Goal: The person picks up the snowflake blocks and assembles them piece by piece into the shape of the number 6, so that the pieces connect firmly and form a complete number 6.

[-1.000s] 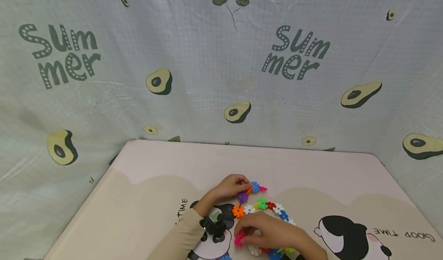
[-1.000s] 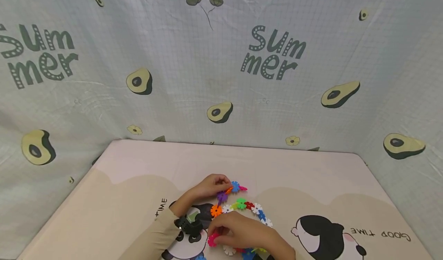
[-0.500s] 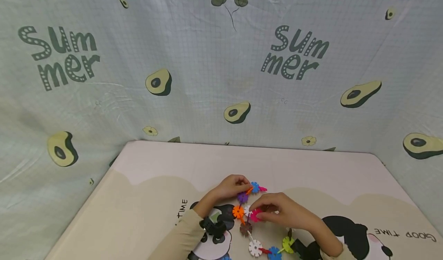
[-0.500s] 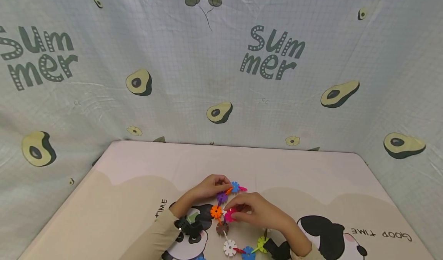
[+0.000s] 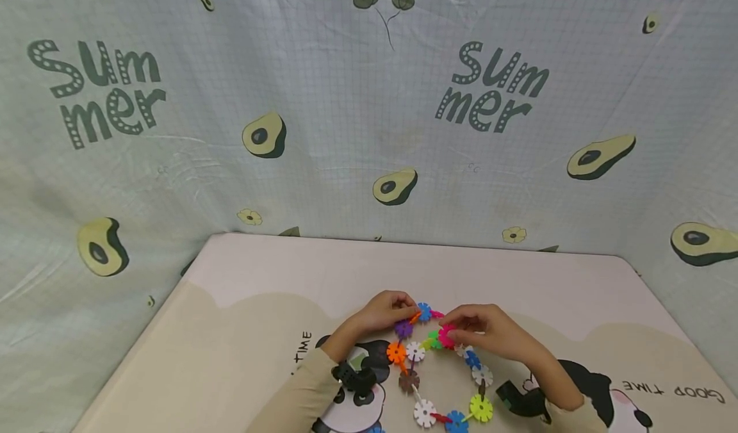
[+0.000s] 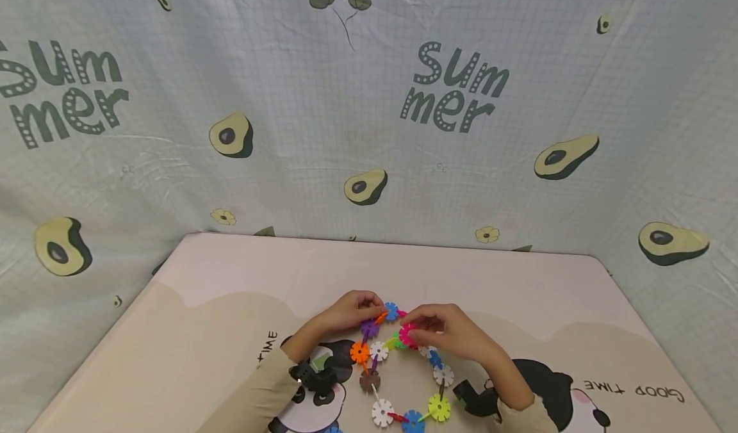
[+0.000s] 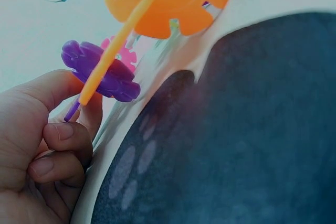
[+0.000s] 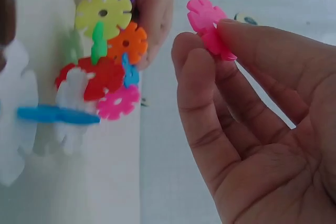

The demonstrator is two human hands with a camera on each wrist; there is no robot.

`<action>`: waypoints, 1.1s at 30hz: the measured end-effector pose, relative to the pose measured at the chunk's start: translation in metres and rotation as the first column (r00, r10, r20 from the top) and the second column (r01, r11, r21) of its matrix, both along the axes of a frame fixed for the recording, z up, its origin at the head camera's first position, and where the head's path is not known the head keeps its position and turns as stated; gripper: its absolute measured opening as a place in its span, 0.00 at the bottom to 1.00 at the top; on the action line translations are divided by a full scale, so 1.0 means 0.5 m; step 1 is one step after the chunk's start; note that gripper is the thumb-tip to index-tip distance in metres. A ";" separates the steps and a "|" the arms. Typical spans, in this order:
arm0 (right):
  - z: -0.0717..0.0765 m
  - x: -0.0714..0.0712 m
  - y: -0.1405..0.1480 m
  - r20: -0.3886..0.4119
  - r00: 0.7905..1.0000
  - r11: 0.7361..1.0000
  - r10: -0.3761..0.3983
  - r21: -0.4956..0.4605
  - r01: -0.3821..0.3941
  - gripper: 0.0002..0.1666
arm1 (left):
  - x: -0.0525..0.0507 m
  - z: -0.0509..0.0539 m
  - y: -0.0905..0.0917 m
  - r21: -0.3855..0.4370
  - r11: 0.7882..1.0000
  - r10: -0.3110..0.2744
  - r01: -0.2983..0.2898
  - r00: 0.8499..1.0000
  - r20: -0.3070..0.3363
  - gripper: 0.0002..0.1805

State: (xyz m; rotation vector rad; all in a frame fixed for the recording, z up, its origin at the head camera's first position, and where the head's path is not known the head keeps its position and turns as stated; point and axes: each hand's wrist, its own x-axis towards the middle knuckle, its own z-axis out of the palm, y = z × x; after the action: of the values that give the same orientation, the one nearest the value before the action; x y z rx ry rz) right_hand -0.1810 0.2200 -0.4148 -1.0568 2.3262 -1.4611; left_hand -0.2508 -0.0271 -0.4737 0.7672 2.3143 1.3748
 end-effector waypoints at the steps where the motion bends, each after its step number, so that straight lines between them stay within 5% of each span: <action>1: -0.003 -0.003 0.005 0.003 1.000 1.000 -0.004 -0.007 0.004 0.12 | 0.000 -0.001 0.000 0.000 1.000 0.001 -0.001 1.000 0.000 0.11; 8: -0.037 -0.029 0.033 0.090 0.981 0.984 -0.174 -0.021 0.177 0.16 | -0.002 -0.001 -0.003 -0.001 1.000 0.009 -0.009 1.000 -0.001 0.12; 14: -0.066 -0.040 0.045 0.267 0.895 0.929 -0.358 0.010 0.369 0.21 | -0.001 -0.001 -0.001 -0.002 1.000 0.017 -0.017 1.000 0.010 0.11; 18: -0.082 -0.046 0.045 0.366 0.850 0.915 -0.379 0.013 0.403 0.21 | -0.002 -0.001 0.001 -0.007 1.000 0.015 -0.015 1.000 0.019 0.11; 22: -0.092 -0.051 0.039 0.390 0.836 0.912 -0.387 0.030 0.408 0.22 | -0.002 0.000 0.001 -0.009 1.000 0.013 -0.013 1.000 0.024 0.11; 33: -0.101 -0.052 0.019 0.391 0.837 0.912 -0.382 0.014 0.409 0.22 | 0.000 0.001 0.004 -0.014 1.000 0.028 -0.028 0.999 0.022 0.11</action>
State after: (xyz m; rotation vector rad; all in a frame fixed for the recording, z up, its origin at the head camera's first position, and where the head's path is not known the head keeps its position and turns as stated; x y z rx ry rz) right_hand -0.2070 0.2296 -0.4654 -0.2496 2.2899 -1.7131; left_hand -0.2507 -0.0253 -0.4731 0.7147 2.3230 1.3711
